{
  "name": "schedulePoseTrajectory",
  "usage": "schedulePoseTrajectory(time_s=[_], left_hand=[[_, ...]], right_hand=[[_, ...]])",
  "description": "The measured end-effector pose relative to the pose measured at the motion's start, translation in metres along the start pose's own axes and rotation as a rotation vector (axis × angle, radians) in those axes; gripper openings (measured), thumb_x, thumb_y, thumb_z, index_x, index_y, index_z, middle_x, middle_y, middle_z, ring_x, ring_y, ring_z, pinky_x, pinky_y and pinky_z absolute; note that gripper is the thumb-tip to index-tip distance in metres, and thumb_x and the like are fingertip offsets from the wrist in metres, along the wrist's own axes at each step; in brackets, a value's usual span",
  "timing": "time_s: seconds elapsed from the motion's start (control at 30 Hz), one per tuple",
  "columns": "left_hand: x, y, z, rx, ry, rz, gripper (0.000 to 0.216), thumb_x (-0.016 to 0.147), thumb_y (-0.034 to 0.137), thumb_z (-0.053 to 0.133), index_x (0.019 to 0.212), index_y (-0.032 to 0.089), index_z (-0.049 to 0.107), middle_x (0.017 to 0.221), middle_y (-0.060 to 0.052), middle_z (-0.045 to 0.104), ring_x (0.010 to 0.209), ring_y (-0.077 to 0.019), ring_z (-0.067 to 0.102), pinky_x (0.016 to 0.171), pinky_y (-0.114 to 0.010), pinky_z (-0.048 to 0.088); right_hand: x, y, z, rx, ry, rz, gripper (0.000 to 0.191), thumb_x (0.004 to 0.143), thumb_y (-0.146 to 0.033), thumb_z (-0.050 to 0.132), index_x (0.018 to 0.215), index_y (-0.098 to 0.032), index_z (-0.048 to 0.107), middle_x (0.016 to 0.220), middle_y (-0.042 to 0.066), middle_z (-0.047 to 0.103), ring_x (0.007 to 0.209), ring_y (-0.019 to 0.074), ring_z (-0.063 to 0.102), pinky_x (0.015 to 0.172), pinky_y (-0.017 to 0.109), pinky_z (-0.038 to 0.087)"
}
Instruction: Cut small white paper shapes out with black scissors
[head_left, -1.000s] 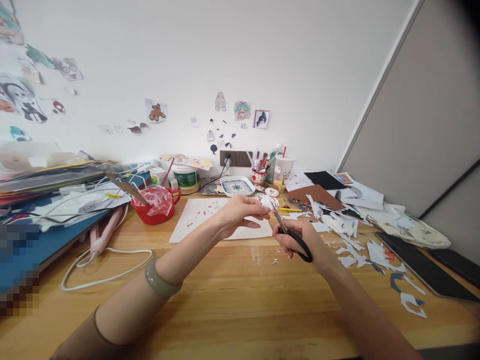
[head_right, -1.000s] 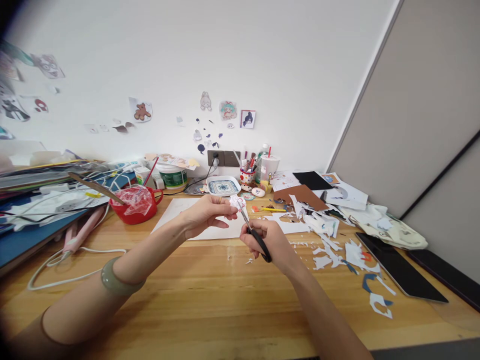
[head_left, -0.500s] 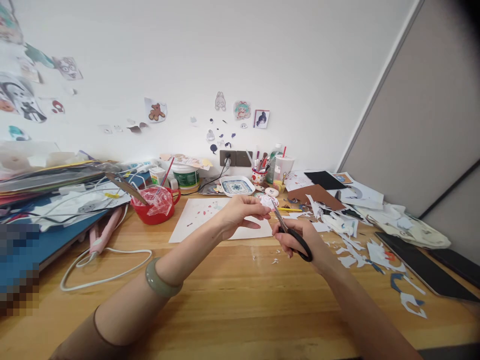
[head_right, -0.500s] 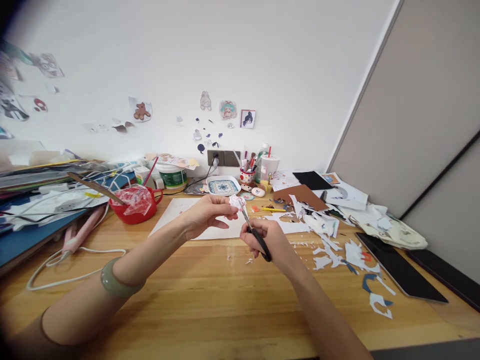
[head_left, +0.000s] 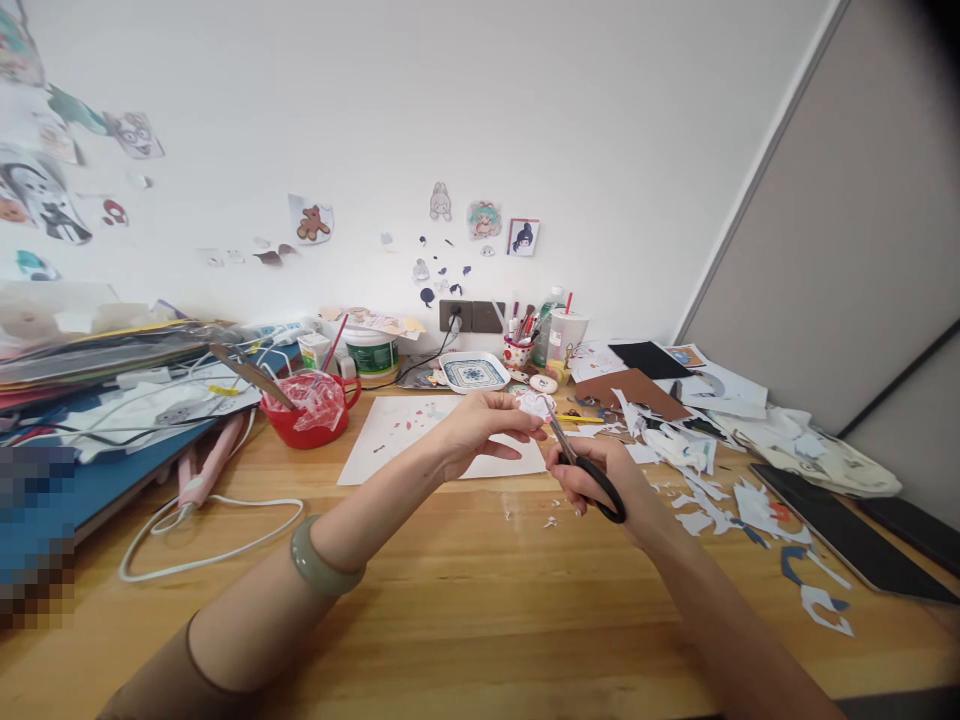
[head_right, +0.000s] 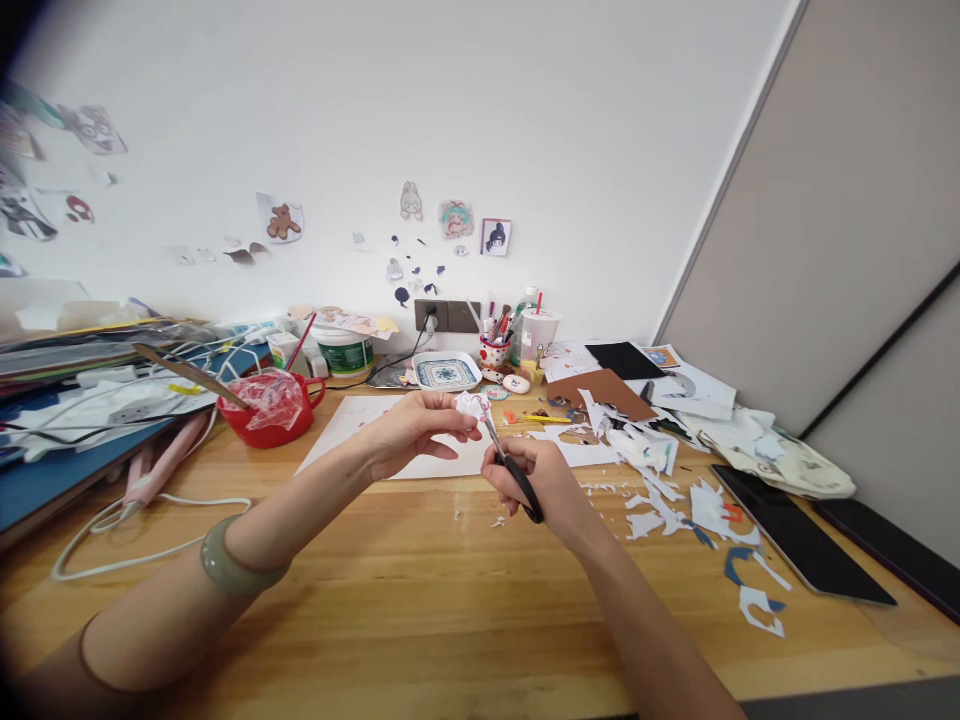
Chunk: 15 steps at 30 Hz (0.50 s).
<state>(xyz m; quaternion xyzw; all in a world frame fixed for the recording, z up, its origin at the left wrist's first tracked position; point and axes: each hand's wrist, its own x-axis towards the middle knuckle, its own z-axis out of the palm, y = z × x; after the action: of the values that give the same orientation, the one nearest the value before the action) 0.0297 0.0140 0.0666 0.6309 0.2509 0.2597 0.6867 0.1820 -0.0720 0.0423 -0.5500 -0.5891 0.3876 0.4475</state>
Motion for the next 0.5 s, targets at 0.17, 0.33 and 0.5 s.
schedulePoseTrajectory(time_s=[0.17,0.33,0.5], left_hand=[[-0.0003,-0.0002,0.0001,0.01,-0.012,-0.002,0.023,0.057,0.032,0.067,0.067,0.014,0.057,0.075,-0.004,0.061,0.071,-0.0115,0.053,0.059,-0.023,0.042],[0.0001,0.0001,0.0002,0.012,-0.014,-0.008,0.023,0.057,0.032,0.067,0.067,0.014,0.057,0.075,-0.004,0.061,0.071,-0.0115,0.052,0.058,-0.022,0.042],[0.0005,0.001,-0.0008,0.006,-0.017,-0.013,0.023,0.057,0.032,0.067,0.068,0.013,0.058,0.073,-0.004,0.06,0.07,-0.0111,0.051,0.057,-0.022,0.043]], right_hand=[[0.0,0.0009,-0.0007,0.013,-0.01,-0.023,0.007,0.068,-0.022,0.051,0.063,-0.016,0.05,0.045,-0.006,0.039,0.039,0.0059,0.038,0.037,0.018,0.035],[0.0004,0.002,-0.0015,0.009,-0.014,-0.029,0.006,0.068,-0.021,0.05,0.064,-0.016,0.049,0.045,-0.007,0.039,0.039,0.0055,0.039,0.036,0.017,0.036],[0.0006,0.0022,-0.0014,-0.019,-0.004,-0.015,0.007,0.069,-0.02,0.049,0.063,-0.016,0.049,0.044,-0.007,0.04,0.038,0.0048,0.039,0.036,0.016,0.036]])
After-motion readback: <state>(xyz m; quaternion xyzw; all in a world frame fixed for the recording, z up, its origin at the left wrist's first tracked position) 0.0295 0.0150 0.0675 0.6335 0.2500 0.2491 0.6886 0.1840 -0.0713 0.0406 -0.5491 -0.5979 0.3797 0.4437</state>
